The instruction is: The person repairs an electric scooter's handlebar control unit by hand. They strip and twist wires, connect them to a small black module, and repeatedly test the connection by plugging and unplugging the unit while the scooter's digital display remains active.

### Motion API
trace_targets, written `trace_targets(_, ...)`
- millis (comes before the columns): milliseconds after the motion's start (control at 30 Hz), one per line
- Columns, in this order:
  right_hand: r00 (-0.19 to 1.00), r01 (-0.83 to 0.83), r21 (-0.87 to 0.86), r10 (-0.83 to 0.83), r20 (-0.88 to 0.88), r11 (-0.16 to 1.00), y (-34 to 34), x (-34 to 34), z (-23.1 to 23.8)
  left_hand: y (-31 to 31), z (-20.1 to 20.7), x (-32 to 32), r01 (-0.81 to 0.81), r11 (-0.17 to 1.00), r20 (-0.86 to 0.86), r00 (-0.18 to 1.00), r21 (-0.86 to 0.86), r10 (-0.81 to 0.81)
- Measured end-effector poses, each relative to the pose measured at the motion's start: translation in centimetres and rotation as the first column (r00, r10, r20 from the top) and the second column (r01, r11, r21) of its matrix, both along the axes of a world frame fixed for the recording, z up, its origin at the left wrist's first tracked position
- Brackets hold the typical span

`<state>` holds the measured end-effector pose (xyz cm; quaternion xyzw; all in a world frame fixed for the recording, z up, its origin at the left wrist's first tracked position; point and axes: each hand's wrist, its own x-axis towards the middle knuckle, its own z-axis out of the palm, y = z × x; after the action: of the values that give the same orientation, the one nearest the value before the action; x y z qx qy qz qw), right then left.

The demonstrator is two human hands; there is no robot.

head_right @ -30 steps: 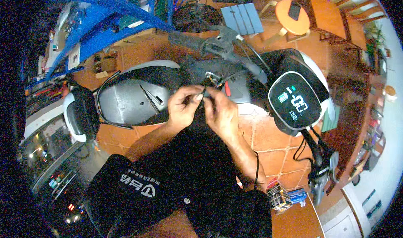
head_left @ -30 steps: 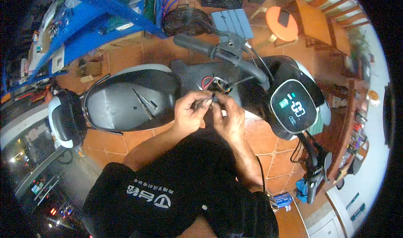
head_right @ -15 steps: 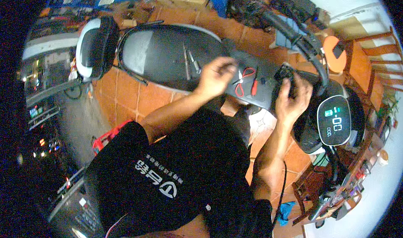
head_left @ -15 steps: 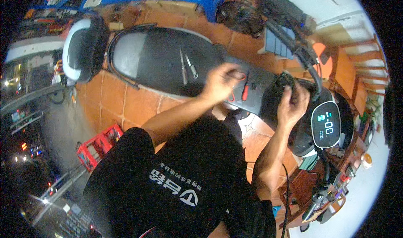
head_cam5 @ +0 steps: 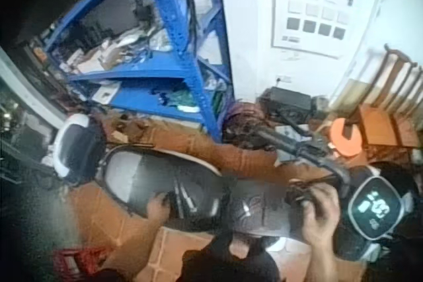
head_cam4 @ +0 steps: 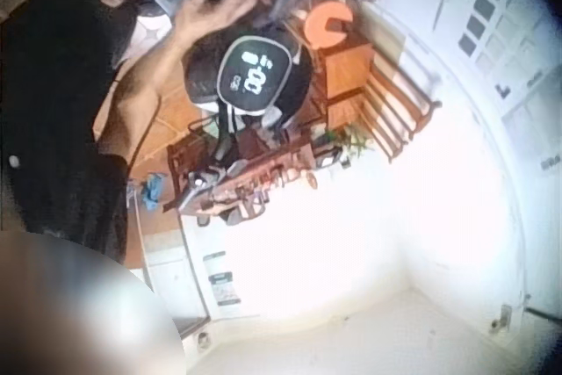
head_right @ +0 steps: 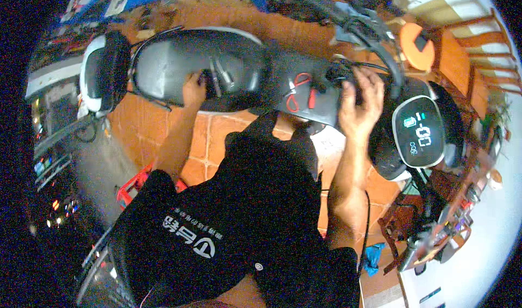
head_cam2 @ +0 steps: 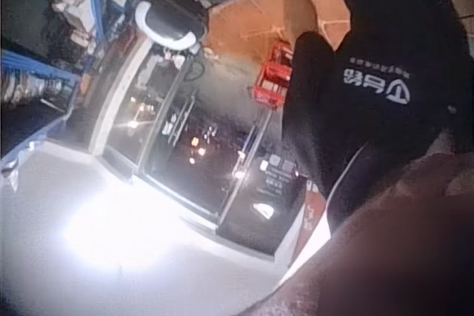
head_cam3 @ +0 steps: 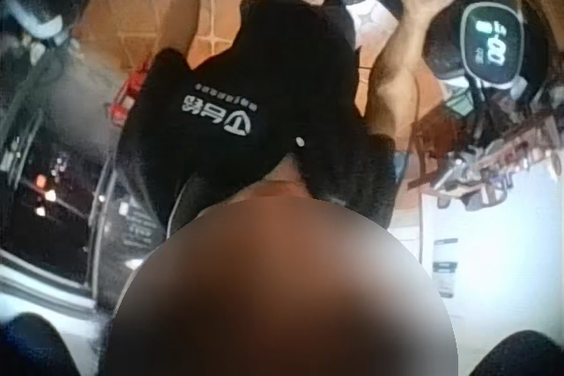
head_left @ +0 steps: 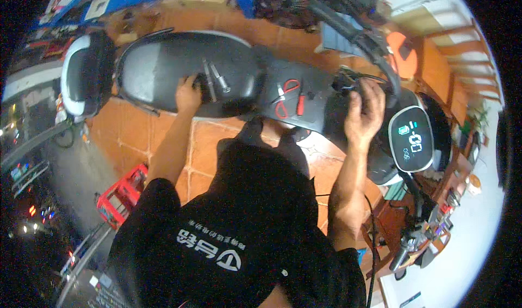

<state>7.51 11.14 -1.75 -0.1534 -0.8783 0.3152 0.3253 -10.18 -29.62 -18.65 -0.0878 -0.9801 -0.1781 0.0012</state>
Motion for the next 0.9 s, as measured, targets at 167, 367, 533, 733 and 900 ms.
trace_targets(167, 1.0, 0.01, -0.193, -0.014, -0.019, 0.981, 0.0, 0.5, -0.6, -0.7, -0.8, -1.1, 0.107, 0.992, -0.027, 0.994, -0.064, -0.108)
trace_targets(367, 0.998, 0.059, -0.462, -0.066, 0.002, 0.885, -0.7, 0.8, -1.5, -1.1, -0.4, -1.7, 0.048, 0.998, -0.021, 0.999, -0.044, -0.049)
trace_targets(533, 0.997, 0.064, -0.594, -0.074, 0.008, 0.802, -0.1, 1.0, -2.9, -1.4, 0.0, -1.8, 0.038, 0.989, -0.01, 0.999, -0.144, -0.04)
trace_targets(733, 0.999, 0.025, -0.687, -0.035, -0.001, 0.726, 0.3, 2.1, -1.4, -1.5, 0.4, -1.4, 0.021, 0.997, -0.126, 0.992, -0.075, -0.03)
trace_targets(900, 0.998, 0.035, -0.637, 0.0, 0.055, 0.77, 1.0, 3.7, 0.3, 5.7, 5.6, 3.8, 0.115, 0.91, 0.096, 0.981, 0.399, -0.166)
